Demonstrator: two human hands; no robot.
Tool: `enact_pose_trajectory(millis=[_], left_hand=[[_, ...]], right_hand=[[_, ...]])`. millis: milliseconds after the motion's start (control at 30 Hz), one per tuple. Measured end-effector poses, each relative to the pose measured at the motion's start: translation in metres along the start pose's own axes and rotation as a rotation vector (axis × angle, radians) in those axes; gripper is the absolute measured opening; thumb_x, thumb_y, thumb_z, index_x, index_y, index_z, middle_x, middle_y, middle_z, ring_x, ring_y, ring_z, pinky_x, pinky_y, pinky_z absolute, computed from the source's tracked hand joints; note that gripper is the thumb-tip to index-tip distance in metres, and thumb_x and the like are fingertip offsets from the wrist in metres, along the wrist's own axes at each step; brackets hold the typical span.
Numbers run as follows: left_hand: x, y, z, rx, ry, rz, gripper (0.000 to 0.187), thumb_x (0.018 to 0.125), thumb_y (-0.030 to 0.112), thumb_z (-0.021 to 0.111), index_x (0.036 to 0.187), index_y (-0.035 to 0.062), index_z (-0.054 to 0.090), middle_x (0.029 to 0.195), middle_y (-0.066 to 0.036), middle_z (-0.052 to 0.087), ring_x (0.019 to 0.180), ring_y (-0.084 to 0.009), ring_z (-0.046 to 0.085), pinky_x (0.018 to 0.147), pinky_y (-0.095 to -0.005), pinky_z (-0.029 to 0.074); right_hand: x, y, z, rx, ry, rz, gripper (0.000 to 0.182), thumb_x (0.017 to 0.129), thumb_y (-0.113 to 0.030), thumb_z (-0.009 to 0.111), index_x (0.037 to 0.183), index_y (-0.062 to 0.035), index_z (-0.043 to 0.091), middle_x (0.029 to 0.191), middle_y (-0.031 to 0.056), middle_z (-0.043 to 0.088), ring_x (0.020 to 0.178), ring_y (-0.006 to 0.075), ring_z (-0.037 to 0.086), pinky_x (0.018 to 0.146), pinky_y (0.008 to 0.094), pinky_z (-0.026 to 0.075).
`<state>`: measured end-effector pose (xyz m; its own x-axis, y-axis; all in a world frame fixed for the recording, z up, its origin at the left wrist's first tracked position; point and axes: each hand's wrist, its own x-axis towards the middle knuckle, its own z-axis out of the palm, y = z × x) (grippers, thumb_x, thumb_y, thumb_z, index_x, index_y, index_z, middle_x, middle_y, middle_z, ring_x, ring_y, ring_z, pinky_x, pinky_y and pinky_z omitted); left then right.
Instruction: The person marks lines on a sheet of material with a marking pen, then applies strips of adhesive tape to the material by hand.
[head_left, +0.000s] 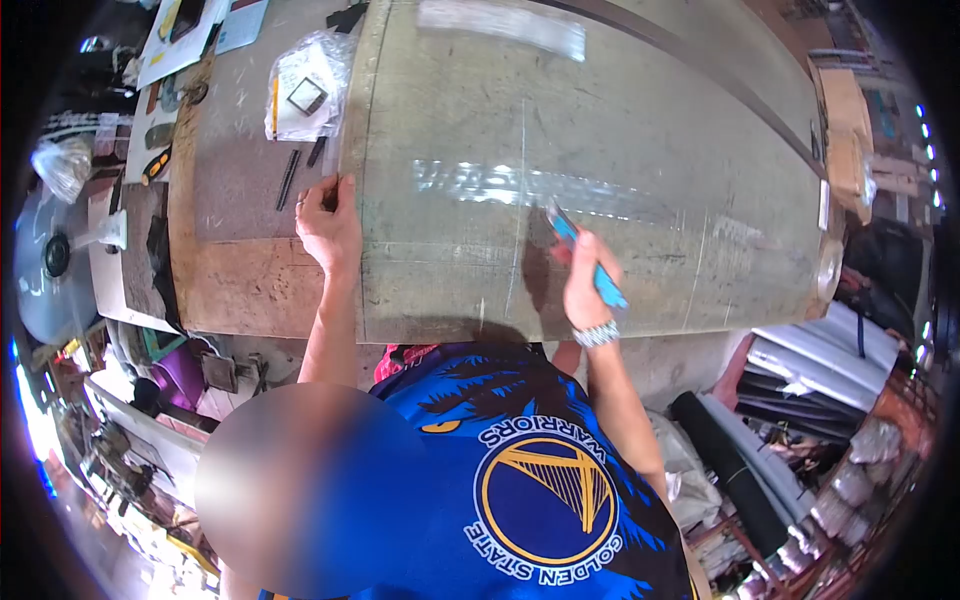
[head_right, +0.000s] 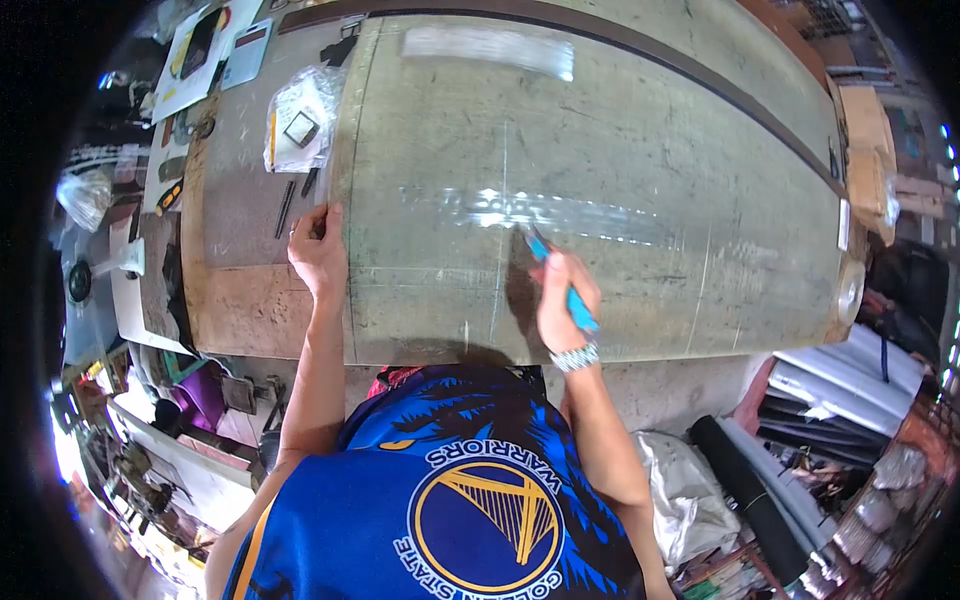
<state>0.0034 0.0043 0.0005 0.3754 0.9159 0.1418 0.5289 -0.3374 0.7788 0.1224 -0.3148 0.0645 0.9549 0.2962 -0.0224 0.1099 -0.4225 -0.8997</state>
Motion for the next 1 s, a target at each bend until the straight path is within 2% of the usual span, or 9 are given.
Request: enact_pose_trajectory(millis=[167,200,433,633,733,800,867,900,1000], left_hand=[[0.0,0.005,-0.001,0.033,-0.008,0.04,0.025,0.093,0.021,0.081,0.102,-0.0018,0.079,0.084,-0.007,0.07,0.074,-0.0146,0.063,0.07,-0.0317,0.051],[0.0,0.007,-0.002,0.033,-0.013,0.037,0.024,0.093,0.021,0.081,0.102,-0.0018,0.079,0.084,-0.007,0.07,0.074,-0.0146,0.063,0.07,-0.0315,0.051],[0.0,0.004,0.0,0.013,0.008,0.039,0.025,0.094,0.021,0.081,0.1,-0.0033,0.079,0.084,-0.007,0.071,0.072,-0.015,0.063,0.07,-0.0315,0.052],[0.0,0.019,-0.004,0.003,0.023,-0.038,0.031,0.095,0.019,0.079,0.117,-0.0021,0.074,0.102,-0.013,0.073,0.087,-0.0205,0.068,0.079,-0.0346,0.055],[0.008,0.048,0.007,0.133,0.041,0.376,0.035,0.094,0.016,0.077,0.127,0.0051,0.071,0.123,-0.014,0.07,0.111,-0.0286,0.065,0.099,-0.0412,0.05],[0.008,0.105,0.028,0.112,-0.444,0.574,0.04,0.091,0.01,0.076,0.131,0.0148,0.071,0.141,-0.009,0.063,0.134,-0.0337,0.052,0.117,-0.0471,0.037],[0.016,0.135,0.06,-0.009,-0.877,0.776,0.046,0.087,0.007,0.075,0.129,0.0225,0.073,0.158,-0.003,0.051,0.151,-0.033,0.034,0.126,-0.0495,0.024],[0.021,0.136,0.078,0.031,-0.961,0.864,0.047,0.086,0.006,0.074,0.129,0.0231,0.074,0.161,-0.003,0.047,0.153,-0.0333,0.031,0.127,-0.0501,0.023],[0.028,0.14,0.114,0.119,-1.183,1.057,0.049,0.083,0.004,0.073,0.127,0.0252,0.077,0.169,-0.003,0.037,0.158,-0.0339,0.023,0.131,-0.0517,0.02]], right_hand=[[0.032,-0.002,0.051,-0.064,0.047,-0.144,0.038,0.109,-0.027,0.052,0.107,0.0056,0.07,0.092,0.021,0.07,0.086,0.0379,0.068,0.08,0.0441,0.053],[0.036,0.002,0.054,-0.163,0.065,-0.224,0.044,0.111,-0.034,0.05,0.109,0.0044,0.072,0.086,0.0149,0.07,0.078,0.0269,0.07,0.073,0.0386,0.053],[0.04,0.005,0.052,-0.165,0.003,-0.208,0.042,0.111,-0.032,0.051,0.108,0.0048,0.071,0.086,0.0162,0.069,0.078,0.0274,0.07,0.073,0.0393,0.053],[0.042,0.0,0.052,-0.172,-0.027,-0.195,0.036,0.109,-0.026,0.053,0.108,0.005,0.071,0.085,0.0167,0.069,0.077,0.0293,0.07,0.073,0.0403,0.053],[0.044,-0.002,0.048,-0.208,-0.031,-0.222,0.033,0.108,-0.022,0.053,0.109,0.0054,0.07,0.085,0.018,0.069,0.076,0.031,0.07,0.072,0.0407,0.053],[0.046,-0.003,0.05,-0.22,-0.049,-0.236,0.03,0.108,-0.02,0.054,0.109,0.0058,0.07,0.085,0.019,0.068,0.075,0.0319,0.069,0.071,0.041,0.053],[0.048,-0.012,0.049,-0.213,-0.097,-0.171,0.027,0.106,-0.015,0.054,0.109,0.0068,0.069,0.094,0.0248,0.068,0.086,0.042,0.068,0.076,0.0465,0.053],[0.048,-0.016,0.048,-0.212,-0.115,-0.135,0.025,0.105,-0.013,0.055,0.11,0.0073,0.069,0.099,0.0277,0.068,0.091,0.047,0.067,0.079,0.0492,0.053],[0.049,-0.018,0.046,-0.215,-0.13,-0.16,0.024,0.104,-0.012,0.056,0.112,0.0072,0.068,0.099,0.0292,0.068,0.092,0.0493,0.066,0.08,0.0503,0.053]])
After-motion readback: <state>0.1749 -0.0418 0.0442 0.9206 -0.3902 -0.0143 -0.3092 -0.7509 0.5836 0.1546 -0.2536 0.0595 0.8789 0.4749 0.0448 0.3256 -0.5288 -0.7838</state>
